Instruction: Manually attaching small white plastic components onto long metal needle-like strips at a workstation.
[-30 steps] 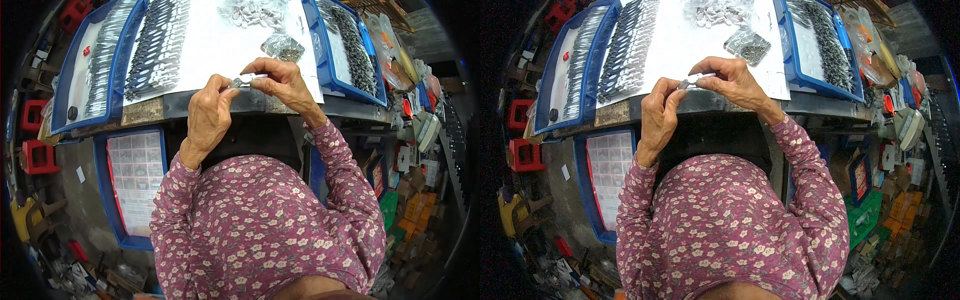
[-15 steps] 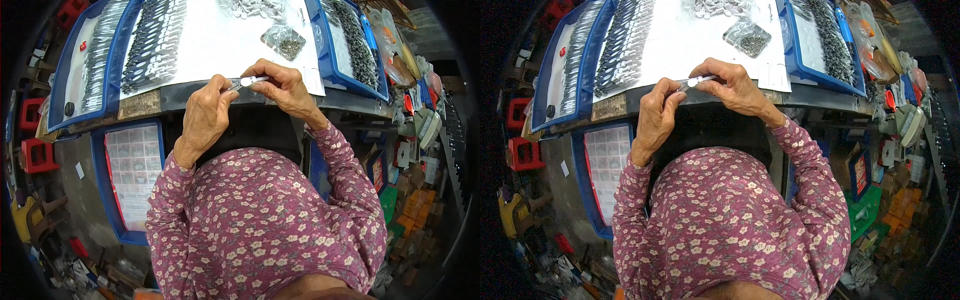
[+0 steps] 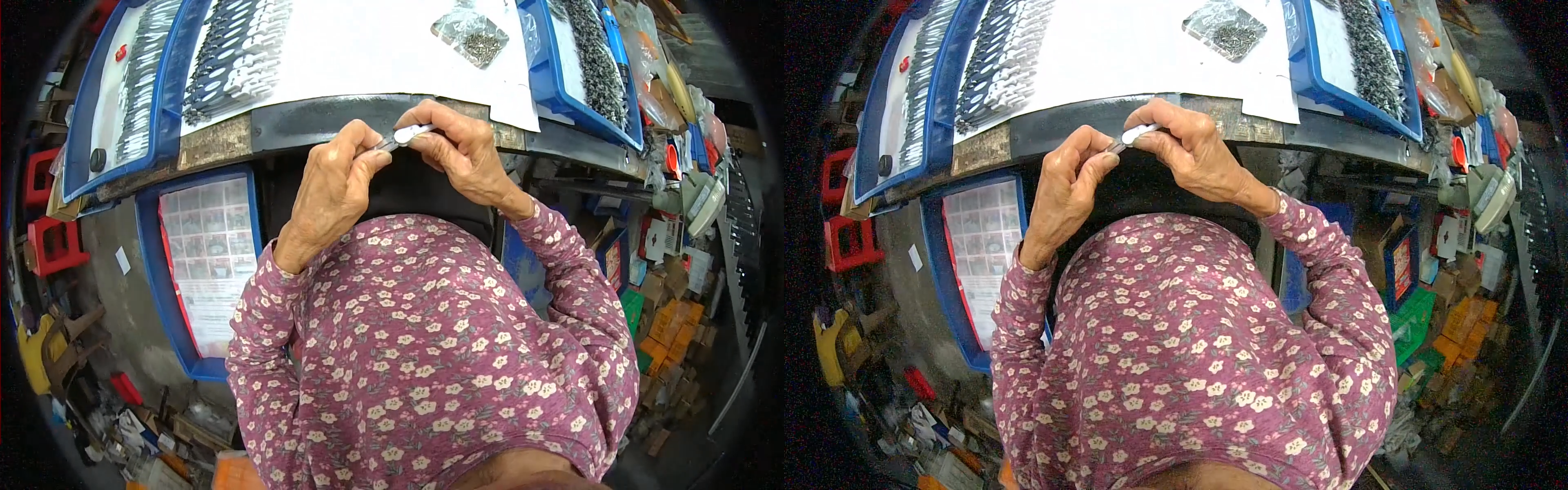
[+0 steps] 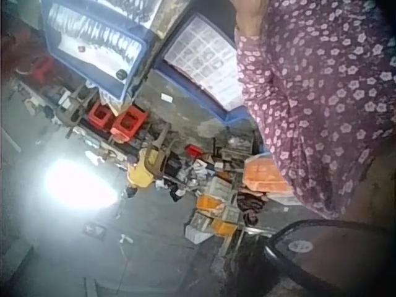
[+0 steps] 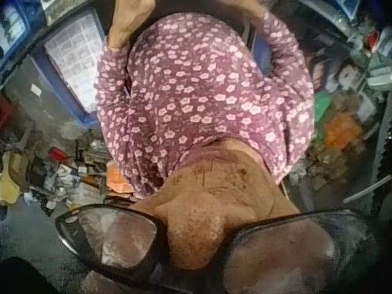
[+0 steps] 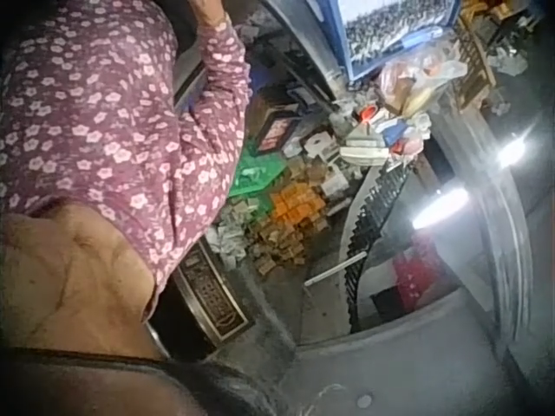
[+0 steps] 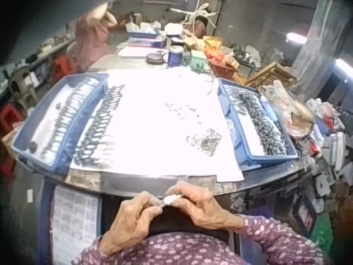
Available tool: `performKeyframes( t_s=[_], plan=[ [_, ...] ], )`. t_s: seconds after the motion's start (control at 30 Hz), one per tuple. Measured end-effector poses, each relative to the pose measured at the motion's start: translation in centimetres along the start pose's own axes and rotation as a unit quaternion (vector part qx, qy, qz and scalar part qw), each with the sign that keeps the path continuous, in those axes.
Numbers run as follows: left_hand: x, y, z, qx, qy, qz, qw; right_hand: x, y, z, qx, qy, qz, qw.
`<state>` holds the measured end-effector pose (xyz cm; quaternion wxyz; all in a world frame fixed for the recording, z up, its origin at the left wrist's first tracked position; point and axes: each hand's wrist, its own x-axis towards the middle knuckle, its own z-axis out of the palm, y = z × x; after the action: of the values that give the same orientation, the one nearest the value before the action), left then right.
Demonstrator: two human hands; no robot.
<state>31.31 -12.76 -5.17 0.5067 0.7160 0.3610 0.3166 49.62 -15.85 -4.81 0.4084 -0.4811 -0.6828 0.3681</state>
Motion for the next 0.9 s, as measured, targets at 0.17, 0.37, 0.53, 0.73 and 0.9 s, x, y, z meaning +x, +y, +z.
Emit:
performKeyframes(
  t_s=[0.17,0.37,0.53,0.73,0.9],
  plan=[
    [-0.6,-0.1,0.1,0.032,-0.004,0.011,0.999,-0.3,0.3,1.1,-0.026,-0.007,-0.063,0.998],
    [-1.4,-1.1,0.3,0.087,-0.025,0.013,0.996,-1.2,1.2,2.0,-0.007,-0.029,-0.01,1.0],
    [-2.6,-2.1,0.3,0.178,-0.049,0.065,0.981,-2.1,1.6,1.4,-0.006,-0.112,-0.03,0.993],
    [-3.7,-2.8,1.2,0.192,-0.075,0.109,0.972,-4.0,3.3,1.6,-0.042,-0.134,-0.088,0.986],
    [-4.8,-3.2,2.3,0.224,-0.116,0.129,0.959,-6.0,2.9,1.8,-0.077,-0.167,-0.076,0.98]
  ],
)
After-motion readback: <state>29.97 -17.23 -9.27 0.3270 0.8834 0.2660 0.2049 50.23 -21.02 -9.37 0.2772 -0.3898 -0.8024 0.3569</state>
